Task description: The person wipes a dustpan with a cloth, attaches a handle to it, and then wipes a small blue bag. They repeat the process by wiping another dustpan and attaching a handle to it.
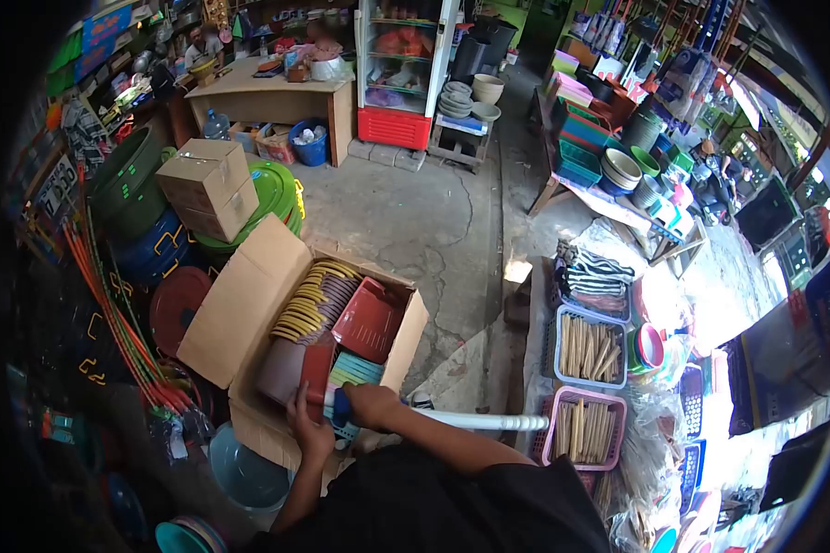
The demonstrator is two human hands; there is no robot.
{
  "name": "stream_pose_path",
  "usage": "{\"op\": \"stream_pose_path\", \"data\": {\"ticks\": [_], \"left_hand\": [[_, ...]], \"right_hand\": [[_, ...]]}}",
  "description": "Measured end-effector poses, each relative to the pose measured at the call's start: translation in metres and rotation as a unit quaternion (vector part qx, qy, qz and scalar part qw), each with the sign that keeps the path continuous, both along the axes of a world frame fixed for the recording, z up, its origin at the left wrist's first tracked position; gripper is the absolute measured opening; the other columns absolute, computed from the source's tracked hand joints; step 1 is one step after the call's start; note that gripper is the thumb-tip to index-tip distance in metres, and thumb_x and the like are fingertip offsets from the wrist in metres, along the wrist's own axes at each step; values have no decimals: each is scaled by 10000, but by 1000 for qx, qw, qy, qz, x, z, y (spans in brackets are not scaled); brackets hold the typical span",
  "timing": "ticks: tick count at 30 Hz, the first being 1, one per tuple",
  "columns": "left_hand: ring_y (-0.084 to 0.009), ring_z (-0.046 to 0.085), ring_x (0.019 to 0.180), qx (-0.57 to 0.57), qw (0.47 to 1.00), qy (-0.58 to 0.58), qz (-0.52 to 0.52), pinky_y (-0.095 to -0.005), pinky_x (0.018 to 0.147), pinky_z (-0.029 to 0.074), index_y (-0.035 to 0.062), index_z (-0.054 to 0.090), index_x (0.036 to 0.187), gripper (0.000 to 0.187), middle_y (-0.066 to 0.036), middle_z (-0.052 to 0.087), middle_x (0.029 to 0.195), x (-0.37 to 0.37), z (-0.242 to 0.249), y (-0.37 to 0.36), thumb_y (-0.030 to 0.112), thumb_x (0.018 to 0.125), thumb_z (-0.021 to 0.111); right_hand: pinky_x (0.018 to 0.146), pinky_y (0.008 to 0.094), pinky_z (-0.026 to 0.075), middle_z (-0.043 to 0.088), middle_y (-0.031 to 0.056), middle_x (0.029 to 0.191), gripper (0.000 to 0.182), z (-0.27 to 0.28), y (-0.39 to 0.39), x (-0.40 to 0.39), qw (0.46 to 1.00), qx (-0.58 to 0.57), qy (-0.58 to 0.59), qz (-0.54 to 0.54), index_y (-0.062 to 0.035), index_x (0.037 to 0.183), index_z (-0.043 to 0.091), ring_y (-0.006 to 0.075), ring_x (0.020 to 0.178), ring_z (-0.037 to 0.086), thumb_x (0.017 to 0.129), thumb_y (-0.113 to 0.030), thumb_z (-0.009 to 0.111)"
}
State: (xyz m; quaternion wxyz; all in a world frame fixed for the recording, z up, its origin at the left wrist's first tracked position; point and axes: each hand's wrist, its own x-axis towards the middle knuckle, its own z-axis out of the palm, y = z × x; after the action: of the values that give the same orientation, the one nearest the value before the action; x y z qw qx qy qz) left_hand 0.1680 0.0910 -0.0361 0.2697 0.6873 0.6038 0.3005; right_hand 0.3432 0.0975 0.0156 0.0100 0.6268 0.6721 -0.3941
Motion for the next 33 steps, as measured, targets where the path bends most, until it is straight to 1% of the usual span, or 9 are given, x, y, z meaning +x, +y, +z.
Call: {"op": "stream_pose_path", "data": {"ticks": [4,8,23,25,26,27,30,31,33], "left_hand": [[-407,410,1270,19,998,-43,51,-529,1052,306,203,423,1420,809,-192,427,1323,-18,2,36,-73,692,644],[-420,420,1260,13,996,-48,70,-463,1068,353,159,415,1420,807,-215,410,1334,-30,21,68,-132,697,624],[-347,485,1226,-67,981,-108,150,-405,1023,423,134,405,1421,755,-202,443,1307,-3,1,94,-70,739,657],[-339,505,1209,-75,976,-119,169,-393,1015,431,126,402,1423,762,-199,462,1291,-1,-7,88,-75,735,658],[-341,522,1190,-83,969,-152,177,-388,1013,433,115,401,1422,770,-198,490,1261,1,-4,83,-79,724,664],[-343,538,1171,-92,960,-187,186,-383,1012,435,103,400,1421,779,-197,517,1231,4,-1,79,-83,714,670],[-311,563,1154,-83,960,-135,230,-392,993,447,62,437,1392,760,-186,547,1241,9,-21,62,-77,688,687],[-305,568,1149,-69,963,-70,252,-391,986,451,53,450,1381,752,-186,544,1259,6,-32,54,-73,681,692],[-307,569,1143,-69,953,-63,288,-385,980,451,50,462,1372,737,-184,543,1266,-5,-41,36,-42,684,710]], "right_hand": [[780,430,521,677,113,936,204,-3,-31,60,972,187,-143,-14,-86,1027,538,299,895,680,834,-148,559],[755,412,502,667,96,889,153,-12,-47,138,954,227,-196,0,-111,957,547,283,822,674,812,-157,561],[740,406,458,636,122,866,501,52,2,299,937,298,-166,-74,-89,1029,622,318,868,633,562,-159,788],[731,369,477,644,121,855,427,30,13,319,917,341,15,-207,-80,1017,641,298,773,627,617,-162,768],[737,331,478,646,73,864,325,11,20,325,885,320,165,-294,-67,998,651,216,752,611,713,-170,767],[737,331,478,646,73,864,325,-9,27,330,889,313,164,-291,-67,998,651,216,752,611,713,-170,767],[713,303,466,604,2,872,172,-62,55,324,586,267,430,-633,-77,995,652,144,756,574,866,-182,696],[708,300,467,605,12,884,190,-78,59,319,650,246,359,-623,-78,1022,630,140,756,570,868,-171,692],[748,276,429,561,-23,878,166,-80,73,289,639,239,427,-594,-76,985,620,108,803,510,877,-188,676]]}}
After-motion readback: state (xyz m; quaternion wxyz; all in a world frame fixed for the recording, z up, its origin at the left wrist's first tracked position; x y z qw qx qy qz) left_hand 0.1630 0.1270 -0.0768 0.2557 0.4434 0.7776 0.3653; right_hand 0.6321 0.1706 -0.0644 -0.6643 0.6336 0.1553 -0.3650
